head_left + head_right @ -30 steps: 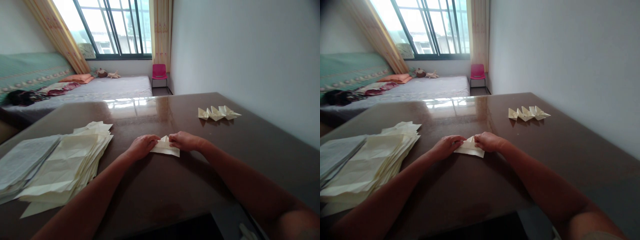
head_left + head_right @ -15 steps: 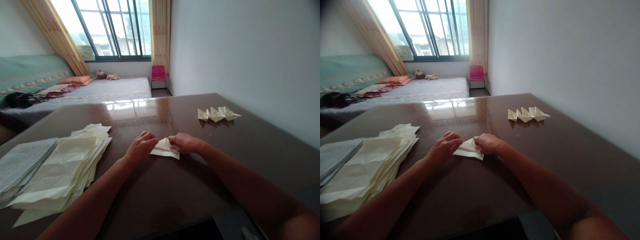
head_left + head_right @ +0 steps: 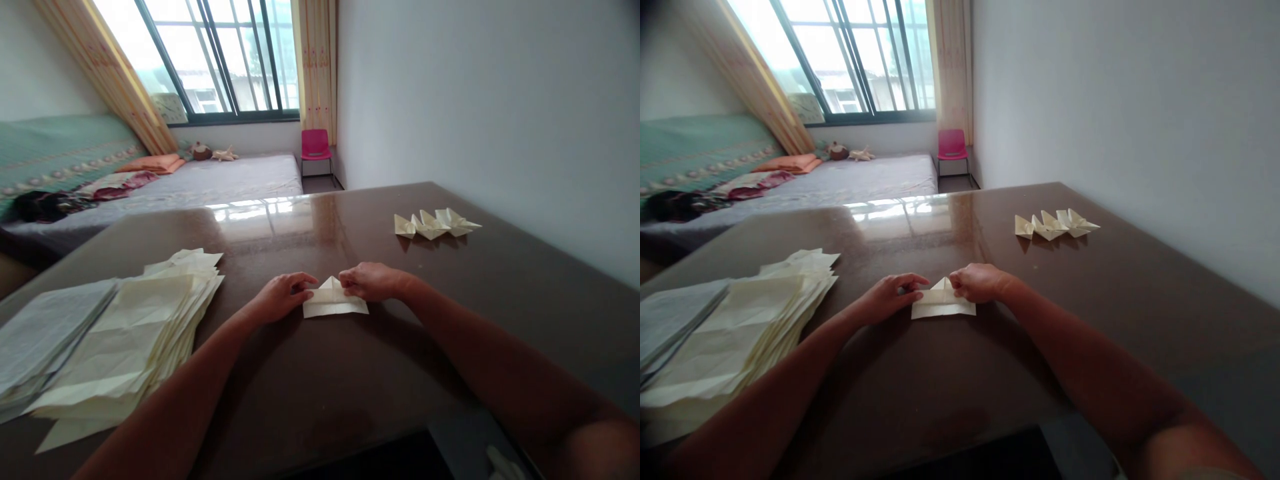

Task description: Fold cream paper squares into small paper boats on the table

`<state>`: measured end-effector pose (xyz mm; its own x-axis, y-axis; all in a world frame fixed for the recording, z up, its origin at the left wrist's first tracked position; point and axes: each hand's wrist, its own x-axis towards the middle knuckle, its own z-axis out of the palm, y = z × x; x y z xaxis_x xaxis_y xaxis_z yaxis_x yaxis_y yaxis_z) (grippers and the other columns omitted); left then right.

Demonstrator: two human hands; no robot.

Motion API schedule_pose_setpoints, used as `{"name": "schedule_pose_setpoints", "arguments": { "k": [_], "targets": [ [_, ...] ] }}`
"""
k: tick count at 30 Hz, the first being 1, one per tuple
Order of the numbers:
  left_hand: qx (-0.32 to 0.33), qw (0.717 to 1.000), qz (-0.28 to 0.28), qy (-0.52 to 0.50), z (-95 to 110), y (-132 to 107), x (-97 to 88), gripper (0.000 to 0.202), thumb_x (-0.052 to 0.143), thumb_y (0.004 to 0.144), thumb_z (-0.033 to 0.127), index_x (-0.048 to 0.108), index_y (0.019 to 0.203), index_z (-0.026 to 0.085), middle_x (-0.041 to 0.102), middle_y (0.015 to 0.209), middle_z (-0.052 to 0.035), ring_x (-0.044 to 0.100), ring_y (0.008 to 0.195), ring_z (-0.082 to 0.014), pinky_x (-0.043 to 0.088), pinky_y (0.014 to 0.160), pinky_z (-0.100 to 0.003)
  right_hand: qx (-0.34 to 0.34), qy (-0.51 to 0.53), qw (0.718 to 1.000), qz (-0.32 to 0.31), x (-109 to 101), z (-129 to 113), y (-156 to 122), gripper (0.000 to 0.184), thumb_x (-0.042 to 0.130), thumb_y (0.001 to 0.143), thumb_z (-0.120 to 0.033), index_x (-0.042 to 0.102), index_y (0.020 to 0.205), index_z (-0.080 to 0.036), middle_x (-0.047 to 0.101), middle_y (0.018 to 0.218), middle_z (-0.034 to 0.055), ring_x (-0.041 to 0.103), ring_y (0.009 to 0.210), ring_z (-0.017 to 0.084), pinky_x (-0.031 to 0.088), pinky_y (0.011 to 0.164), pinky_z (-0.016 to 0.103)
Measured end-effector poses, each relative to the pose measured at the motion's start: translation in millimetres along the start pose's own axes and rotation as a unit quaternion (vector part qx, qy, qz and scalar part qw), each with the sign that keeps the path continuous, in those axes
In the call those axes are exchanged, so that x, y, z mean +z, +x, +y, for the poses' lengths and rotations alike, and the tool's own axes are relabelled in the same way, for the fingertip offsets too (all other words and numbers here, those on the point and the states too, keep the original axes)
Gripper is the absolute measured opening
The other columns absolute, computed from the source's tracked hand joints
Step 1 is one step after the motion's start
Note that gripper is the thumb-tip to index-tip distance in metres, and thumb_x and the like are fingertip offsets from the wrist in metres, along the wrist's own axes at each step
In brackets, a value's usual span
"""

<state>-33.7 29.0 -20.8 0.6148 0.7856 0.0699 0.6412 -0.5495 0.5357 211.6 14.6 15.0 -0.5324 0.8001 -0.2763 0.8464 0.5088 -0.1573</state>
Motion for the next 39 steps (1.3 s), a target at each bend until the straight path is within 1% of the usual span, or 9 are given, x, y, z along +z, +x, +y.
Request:
{"name": "schedule_pose_setpoints", "arguments": {
  "k": [10, 12, 15, 22, 27, 31, 34, 37, 39],
  "targets": [
    [0.053, 0.964, 0.127, 0.230, 23, -2, 18.4, 0.028, 0.041, 0.094, 0.034, 0.063, 0.109, 0.027, 0.063, 0.095, -0.0049, 0.052, 0.094, -0.0195, 0.047, 0.075, -0.028, 0.041, -0.032, 0.999, -0.004, -4, -5, -3, 0.022, 0.052, 0.082, -0.040, 0.063, 0.093, -0.025, 0.069, 0.093, 0.0070, 0.064, 0.081, 0.022, 0.031, 0.054, 0.025],
    [0.115, 0.959, 0.108, 0.234, 32, -5, 16.2, 0.028, 0.040, 0.094, 0.029, 0.063, 0.110, 0.025, 0.061, 0.097, -0.0060, 0.051, 0.094, -0.0190, 0.047, 0.076, -0.028, 0.032, -0.029, 0.999, -0.009, -4, -4, -2, 0.022, 0.051, 0.082, -0.039, 0.063, 0.094, -0.025, 0.069, 0.094, 0.0065, 0.063, 0.082, 0.021, 0.031, 0.054, 0.024],
    [0.180, 0.959, 0.019, 0.217, 43, -9, 14.8, 0.030, 0.039, 0.093, 0.021, 0.062, 0.112, 0.024, 0.061, 0.101, -0.0057, 0.051, 0.093, -0.0175, 0.047, 0.077, -0.027, 0.023, -0.026, 0.999, -0.009, -5, -2, -2, 0.022, 0.050, 0.082, -0.037, 0.064, 0.094, -0.024, 0.070, 0.095, 0.0057, 0.063, 0.081, 0.020, 0.030, 0.053, 0.024],
    [0.178, 0.949, -0.023, 0.259, 46, -10, 17.4, 0.032, 0.040, 0.092, 0.019, 0.058, 0.118, 0.025, 0.059, 0.103, -0.0063, 0.051, 0.096, -0.0185, 0.048, 0.080, -0.028, 0.041, -0.021, 0.999, -0.018, -6, 4, -4, 0.028, 0.054, 0.080, -0.044, 0.065, 0.097, -0.024, 0.071, 0.094, 0.0057, 0.063, 0.081, 0.019, 0.033, 0.055, 0.023],
    [0.174, 0.937, -0.031, 0.300, 47, -9, 22.0, 0.042, 0.038, 0.093, 0.019, 0.044, 0.133, 0.030, 0.055, 0.109, -0.0060, 0.049, 0.094, -0.0189, 0.046, 0.078, -0.028, 0.060, 0.036, 0.993, -0.096, -12, 14, -8, 0.021, 0.056, 0.081, -0.039, 0.066, 0.089, -0.023, 0.071, 0.071, 0.0005, 0.063, 0.068, 0.015, 0.033, 0.054, 0.022],
    [0.171, 0.931, -0.038, 0.320, 48, -8, 25.0, 0.047, 0.040, 0.093, 0.021, 0.038, 0.137, 0.035, 0.053, 0.113, -0.0059, 0.047, 0.095, -0.0206, 0.044, 0.080, -0.031, 0.086, -0.007, 0.996, 0.027, -13, 14, -9, 0.026, 0.062, 0.075, -0.043, 0.066, 0.089, -0.022, 0.071, 0.081, 0.0033, 0.062, 0.074, 0.017, 0.033, 0.055, 0.023],
    [0.171, 0.931, -0.041, 0.320, 49, -9, 23.1, 0.047, 0.040, 0.093, 0.022, 0.037, 0.138, 0.037, 0.052, 0.113, -0.0056, 0.046, 0.094, -0.0211, 0.044, 0.079, -0.032, 0.021, 0.016, 0.996, 0.080, -11, 11, -9, 0.019, 0.059, 0.078, -0.034, 0.066, 0.091, -0.023, 0.070, 0.087, 0.0023, 0.061, 0.075, 0.015, 0.033, 0.057, 0.022],
    [0.172, 0.936, -0.042, 0.305, 50, -10, 18.9, 0.047, 0.041, 0.093, 0.022, 0.039, 0.136, 0.038, 0.054, 0.111, -0.0046, 0.046, 0.096, -0.0212, 0.044, 0.077, -0.031, -0.090, 0.077, 0.993, 0.009, -8, 11, -7, 0.015, 0.055, 0.079, -0.024, 0.066, 0.088, -0.019, 0.068, 0.078, 0.0007, 0.059, 0.066, 0.011, 0.035, 0.055, 0.020],
    [0.173, 0.940, -0.044, 0.290, 51, -11, 16.2, 0.045, 0.043, 0.092, 0.021, 0.043, 0.134, 0.039, 0.055, 0.111, -0.0033, 0.047, 0.096, -0.0205, 0.043, 0.076, -0.029, -0.113, 0.118, 0.986, -0.042, -6, 14, -6, 0.015, 0.053, 0.078, -0.020, 0.065, 0.088, -0.017, 0.066, 0.073, 0.0002, 0.059, 0.061, 0.010, 0.037, 0.054, 0.018]
  ]
}}
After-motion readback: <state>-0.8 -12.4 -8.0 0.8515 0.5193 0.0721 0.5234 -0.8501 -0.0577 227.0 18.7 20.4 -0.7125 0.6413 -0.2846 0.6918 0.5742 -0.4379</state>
